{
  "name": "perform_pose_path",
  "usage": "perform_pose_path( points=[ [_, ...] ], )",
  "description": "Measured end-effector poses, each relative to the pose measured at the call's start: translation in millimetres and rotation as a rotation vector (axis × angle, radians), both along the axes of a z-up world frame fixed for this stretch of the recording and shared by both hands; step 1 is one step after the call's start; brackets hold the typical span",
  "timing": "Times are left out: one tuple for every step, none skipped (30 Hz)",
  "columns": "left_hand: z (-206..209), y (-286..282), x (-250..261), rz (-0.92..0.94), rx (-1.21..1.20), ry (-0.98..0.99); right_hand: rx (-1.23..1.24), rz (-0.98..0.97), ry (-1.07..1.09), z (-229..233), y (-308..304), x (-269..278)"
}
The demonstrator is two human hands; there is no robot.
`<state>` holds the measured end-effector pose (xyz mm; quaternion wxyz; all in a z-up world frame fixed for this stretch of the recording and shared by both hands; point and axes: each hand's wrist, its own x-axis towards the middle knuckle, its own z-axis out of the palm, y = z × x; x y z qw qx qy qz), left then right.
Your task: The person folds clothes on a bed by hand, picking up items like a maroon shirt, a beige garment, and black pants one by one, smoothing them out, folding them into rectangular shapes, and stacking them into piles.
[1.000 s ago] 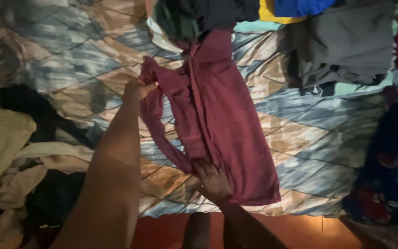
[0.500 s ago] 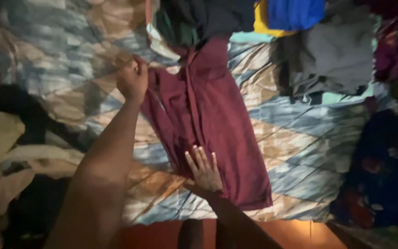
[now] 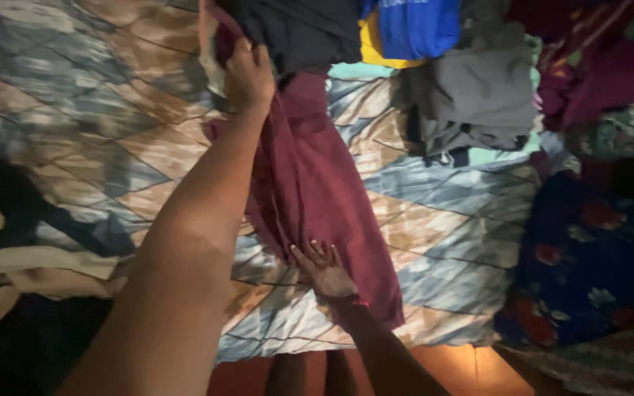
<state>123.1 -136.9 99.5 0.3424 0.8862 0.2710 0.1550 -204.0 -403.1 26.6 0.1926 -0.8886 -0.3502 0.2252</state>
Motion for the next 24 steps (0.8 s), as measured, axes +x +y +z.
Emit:
perform_pose_path(
  points=[
    [-5.5,-2.6,-0.2,-0.03,0.006,0.066,-0.011,-0.004,-0.002,6.4,-9.2,4.2],
    [-12.8,-8.6,-2.0,-0.034,-0.004,0.064,-0.036,0.012,0.065,11.3,-18.2,7.6],
    [-19.2,-12.6,-4.8,-0.073,-0.003,0.099,-0.055,0.03,0.129,13.5,-23.7,12.1],
    [-23.1,-16.0,-4.3,-0.111,-0.002,0.135,-0.058,0.029,0.123,14.9,-31.0,15.8],
    [-25.3,-17.7,-6.6,-0.111,-0.004,0.132,-0.064,0.024,-0.035,15.6,-38.9,17.2],
    [-26.0,-19.9,-12.7,-0.126,0.04,0.065,-0.07,0.018,-0.193,15.6,-45.4,18.9],
    [-23.8,-20.9,-17.1,-0.138,0.087,-0.001,-0.07,0.019,-0.195,16.1,-50.1,19.4],
    [-19.2,-23.0,-17.1,-0.136,0.087,-0.002,-0.034,-0.009,-0.168,17.8,-54.8,19.0],
    [-14.9,-26.1,-17.9,-0.056,0.127,-0.063,0.002,-0.036,-0.137,20.3,-58.4,18.3],
    [-11.2,-28.7,-19.1,0.023,0.167,-0.124,0.001,-0.034,-0.135,25.4,-66.3,17.7],
    [-8.7,-28.2,-21.6,0.026,0.171,-0.123,0.057,-0.035,-0.089,32.8,-75.4,16.9],
    [-8.9,-27.0,-24.5,0.005,0.248,-0.115,0.112,-0.035,-0.044,39.1,-77.8,17.7],
    [-14.0,-27.7,-30.1,-0.018,0.318,-0.099,0.109,-0.034,-0.035,48.4,-80.8,13.0],
    [-22.8,-28.2,-36.7,-0.017,0.316,-0.089,-0.139,-0.131,0.197,60.2,-87.9,5.6],
    [-33.7,-28.1,-42.0,-0.108,0.42,-0.061,-0.387,-0.229,0.418,67.7,-90.8,2.6],
    [-46.9,-28.3,-45.8,-0.199,0.524,-0.033,-0.388,-0.227,0.419,70.3,-88.9,-0.5],
    [-62.4,-34.1,-47.5,-0.24,0.481,0.14,-0.487,-0.272,0.479,68.4,-88.9,3.9],
    [-79.9,-44.0,-51.7,-0.281,0.433,0.312,-0.586,-0.314,0.541,64.7,-90.9,10.0],
    [-97.6,-52.7,-58.1,-0.316,0.428,0.335,-0.583,-0.305,0.54,60.7,-90.9,10.7],
    [-113.5,-56.5,-64.3,-0.351,0.422,0.359,-0.553,-0.272,0.357,56.4,-90.6,11.5],
    [-128.6,-59.7,-79.4,-0.349,0.416,0.362,-0.526,-0.231,0.178,54.7,-94.6,9.9],
    [-141.1,-63.8,-99.9,-0.398,0.429,0.282,-0.532,-0.226,0.18,53.5,-96.3,8.3],
    [-148.5,-64.2,-110.8,-0.447,0.445,0.199,-0.385,-0.279,-0.029,52.3,-93.2,8.3],
    [-152.0,-63.3,-113.8,-0.446,0.443,0.199,-0.235,-0.332,-0.236,52.0,-88.9,9.7]
  ],
)
